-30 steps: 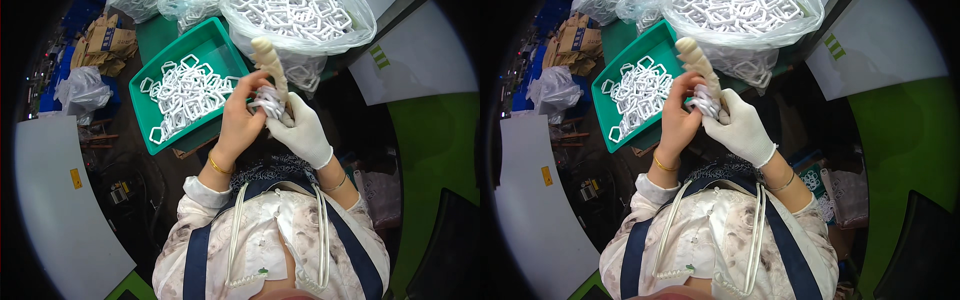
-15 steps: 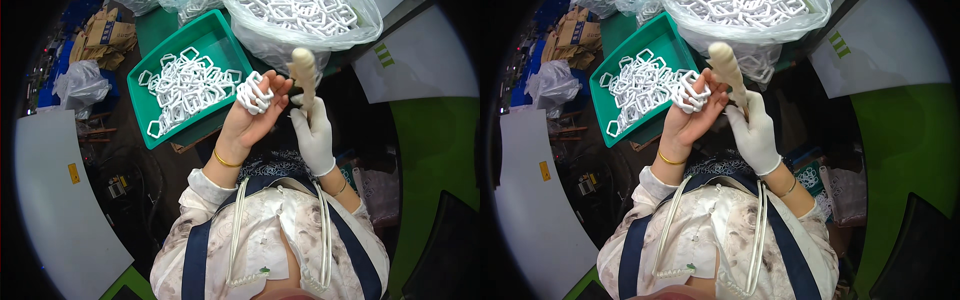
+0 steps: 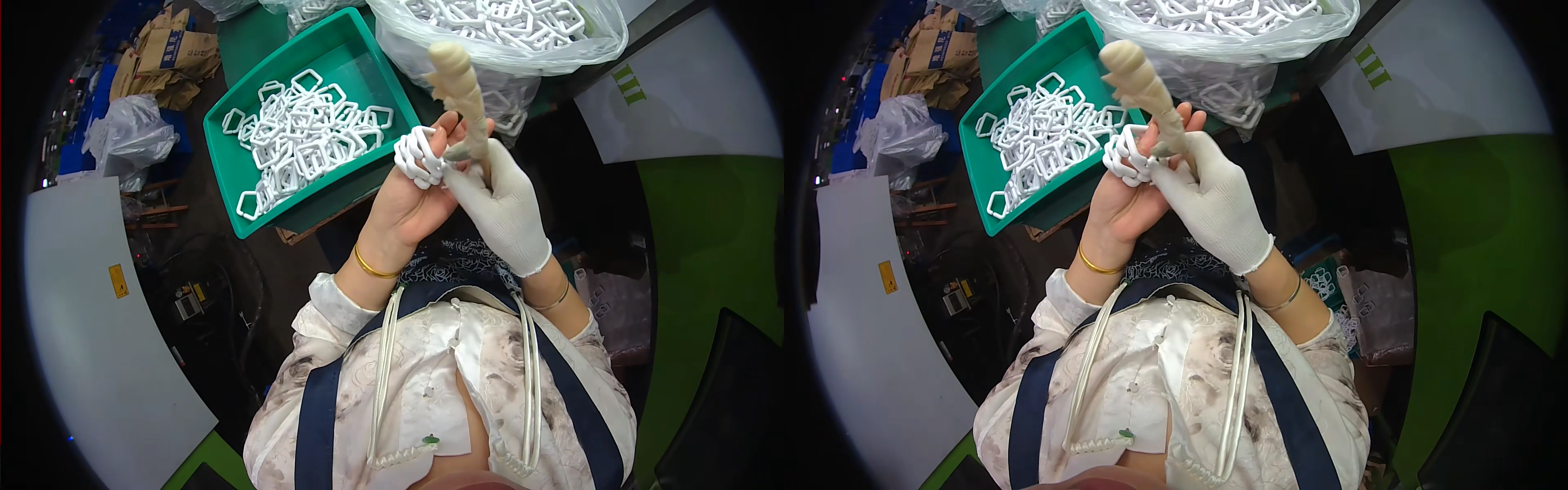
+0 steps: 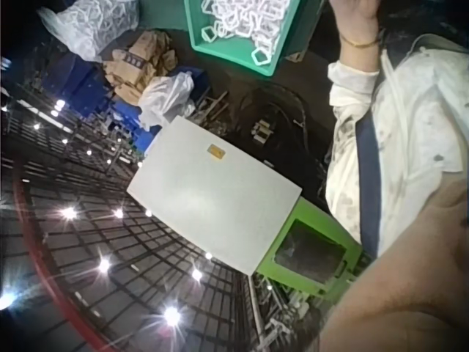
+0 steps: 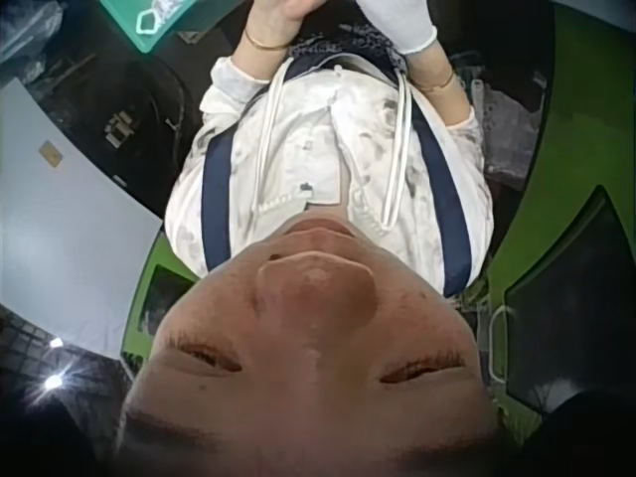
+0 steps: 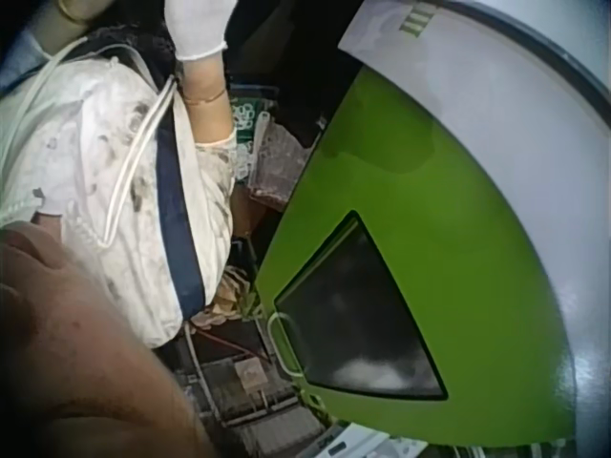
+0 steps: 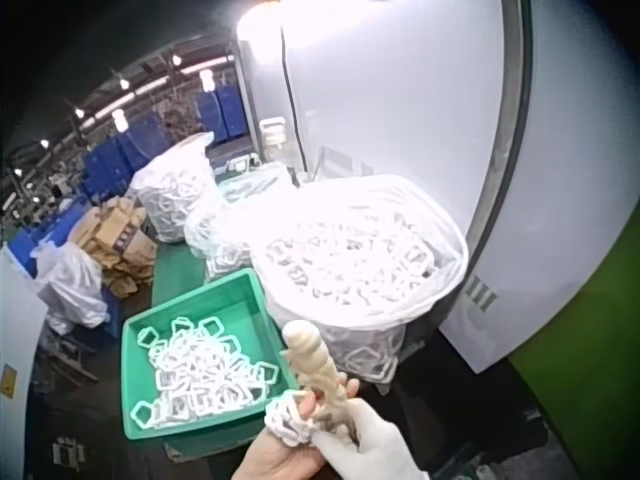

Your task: Assembling small white plastic rings onto a cylindrical component at a manual workstation.

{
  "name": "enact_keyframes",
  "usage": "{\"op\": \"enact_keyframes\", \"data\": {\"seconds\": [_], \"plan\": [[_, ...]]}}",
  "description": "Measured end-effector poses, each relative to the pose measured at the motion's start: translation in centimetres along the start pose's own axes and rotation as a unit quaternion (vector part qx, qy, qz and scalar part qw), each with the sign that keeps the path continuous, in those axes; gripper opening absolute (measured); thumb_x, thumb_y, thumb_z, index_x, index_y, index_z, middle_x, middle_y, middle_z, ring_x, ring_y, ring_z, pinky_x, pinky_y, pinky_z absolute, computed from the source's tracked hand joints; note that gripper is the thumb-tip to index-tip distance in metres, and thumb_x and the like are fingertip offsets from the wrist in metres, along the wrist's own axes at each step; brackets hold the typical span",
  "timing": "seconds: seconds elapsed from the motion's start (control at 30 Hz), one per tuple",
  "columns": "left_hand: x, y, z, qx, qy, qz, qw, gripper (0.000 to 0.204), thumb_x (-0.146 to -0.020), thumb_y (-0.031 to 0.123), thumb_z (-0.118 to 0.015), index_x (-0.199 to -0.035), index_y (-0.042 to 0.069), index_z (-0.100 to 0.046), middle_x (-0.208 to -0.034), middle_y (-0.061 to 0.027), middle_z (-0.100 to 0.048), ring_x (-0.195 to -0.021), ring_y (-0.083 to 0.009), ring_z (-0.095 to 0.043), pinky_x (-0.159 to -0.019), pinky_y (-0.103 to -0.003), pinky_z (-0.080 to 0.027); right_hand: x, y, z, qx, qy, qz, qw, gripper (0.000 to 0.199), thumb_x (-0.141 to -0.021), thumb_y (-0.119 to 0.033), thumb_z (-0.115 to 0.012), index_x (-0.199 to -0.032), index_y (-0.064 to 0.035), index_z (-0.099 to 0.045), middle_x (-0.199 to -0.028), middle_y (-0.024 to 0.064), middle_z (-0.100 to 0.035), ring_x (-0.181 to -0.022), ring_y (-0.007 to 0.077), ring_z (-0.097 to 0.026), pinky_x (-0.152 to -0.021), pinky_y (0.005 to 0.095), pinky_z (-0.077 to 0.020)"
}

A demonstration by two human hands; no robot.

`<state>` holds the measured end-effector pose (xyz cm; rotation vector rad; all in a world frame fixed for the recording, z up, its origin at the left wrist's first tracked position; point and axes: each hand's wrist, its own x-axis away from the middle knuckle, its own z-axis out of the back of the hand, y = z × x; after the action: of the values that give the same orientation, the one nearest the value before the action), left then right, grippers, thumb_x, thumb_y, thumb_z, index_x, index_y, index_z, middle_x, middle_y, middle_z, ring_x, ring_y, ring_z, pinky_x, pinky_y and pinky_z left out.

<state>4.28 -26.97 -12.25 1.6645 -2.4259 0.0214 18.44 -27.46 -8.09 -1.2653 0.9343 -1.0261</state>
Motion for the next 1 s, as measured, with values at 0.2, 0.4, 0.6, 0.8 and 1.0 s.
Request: {"op": "enact_keyframes", "data": {"seconds": [0.2,0.4,0.6,0.8,1.0], "plan": [[-0.2,1.0,-0.6,-0.017,0.004,-0.03,0.999,0.029,-0.106,0.018,-0.055,-0.132,0.004,-0.055,-0.144,-0.0149,-0.053,-0.142,-0.0315,-0.045,-0.12,-0.045,-0.039,0.8,0.5,1.5,0.158,-0.031,0.065,0.985,0.021,-0.107,-0.017,-0.05,-0.104,0.0002,-0.061,-0.075,0.0118,-0.06,-0.063,0.0182,-0.059,-0.06,0.0316,-0.0446],[-0.4,2.2,0.0,0.038,0.018,-0.053,0.998,0.026,-0.108,0.019,-0.047,-0.126,0.002,-0.057,-0.144,-0.0172,-0.053,-0.144,-0.0332,-0.042,-0.124,-0.047,-0.034,2.2,0.8,2.4,0.28,-0.078,0.04,0.956,0.02,-0.104,-0.019,-0.054,-0.099,-0.0028,-0.063,-0.071,0.0181,-0.061,-0.063,0.0376,-0.063,-0.056,0.0399,-0.0458],[-0.1,1.7,-0.8,-0.029,-0.007,-0.023,0.999,0.025,-0.107,0.017,-0.05,-0.125,0.003,-0.06,-0.144,-0.0162,-0.055,-0.143,-0.0338,-0.045,-0.122,-0.048,-0.036,1.4,0.5,2.0,0.277,-0.023,0.057,0.959,0.019,-0.103,-0.018,-0.056,-0.093,-0.0031,-0.061,-0.07,0.0187,-0.059,-0.064,0.0396,-0.062,-0.055,0.0421,-0.0448],[-0.2,3.9,-0.2,0.059,-0.023,-0.015,0.998,0.04,-0.109,0.015,-0.042,-0.146,-0.001,-0.043,-0.157,-0.0169,-0.042,-0.151,-0.0324,-0.031,-0.127,-0.05,-0.027,2.0,0.9,3.4,0.233,0.007,0.015,0.972,0.017,-0.103,-0.013,-0.055,-0.097,-0.0001,-0.063,-0.071,0.0113,-0.06,-0.062,0.0187,-0.061,-0.059,0.032,-0.0462],[-0.1,0.4,-0.5,0.007,-0.072,0.008,0.997,0.054,-0.106,0.018,-0.05,-0.156,0.007,-0.033,-0.165,-0.0151,-0.029,-0.154,-0.0328,-0.026,-0.123,-0.045,-0.033,-0.2,-0.4,-0.2,0.07,0.032,0.007,0.997,0.017,-0.093,-0.009,-0.072,-0.105,-0.0006,-0.064,-0.073,-0.0028,-0.053,-0.066,0.0022,-0.043,-0.059,0.0216,-0.0379]]}}
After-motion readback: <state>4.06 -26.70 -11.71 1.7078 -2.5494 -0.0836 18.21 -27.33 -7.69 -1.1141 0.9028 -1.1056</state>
